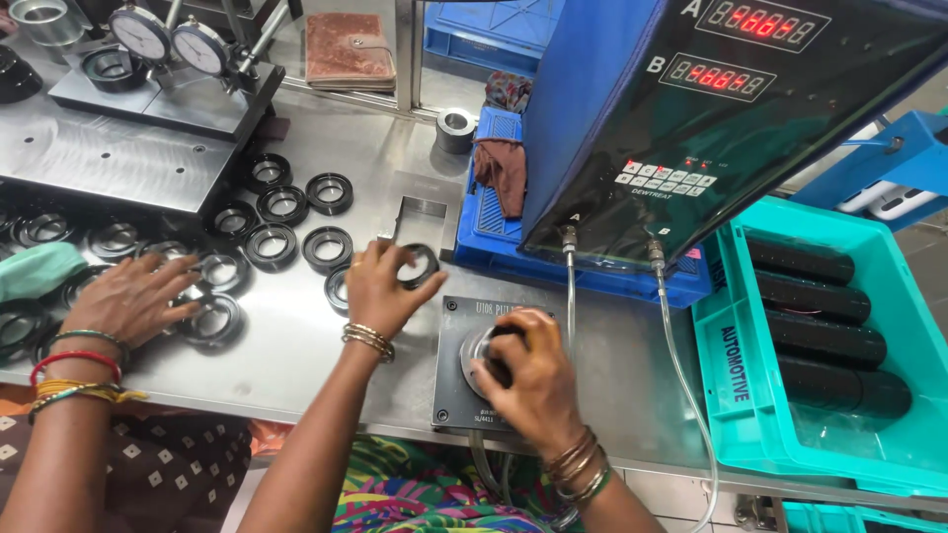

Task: Measure and assemble industrial rings or bearings using a digital gauge and jig.

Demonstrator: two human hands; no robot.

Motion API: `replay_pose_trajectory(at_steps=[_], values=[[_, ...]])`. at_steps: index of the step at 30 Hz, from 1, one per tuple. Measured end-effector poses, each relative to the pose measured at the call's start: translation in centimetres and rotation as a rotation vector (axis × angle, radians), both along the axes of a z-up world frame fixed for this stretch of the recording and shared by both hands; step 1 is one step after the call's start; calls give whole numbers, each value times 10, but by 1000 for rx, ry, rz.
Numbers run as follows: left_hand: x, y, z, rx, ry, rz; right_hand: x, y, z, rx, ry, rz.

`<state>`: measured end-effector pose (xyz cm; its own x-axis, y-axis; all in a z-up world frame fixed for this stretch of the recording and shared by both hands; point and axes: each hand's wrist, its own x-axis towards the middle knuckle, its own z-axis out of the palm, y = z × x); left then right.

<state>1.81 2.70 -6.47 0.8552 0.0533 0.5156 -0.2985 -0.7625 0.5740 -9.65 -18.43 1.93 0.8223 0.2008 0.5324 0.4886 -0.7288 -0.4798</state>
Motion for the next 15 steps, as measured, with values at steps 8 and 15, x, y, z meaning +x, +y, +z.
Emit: replay_pose_trajectory(at_steps=[8, 15], values=[[5, 4, -45, 264, 220, 35, 7, -32, 20, -72, 120, 56], [43, -4, -58, 442, 177, 72, 15, -323, 4, -35, -46, -682]])
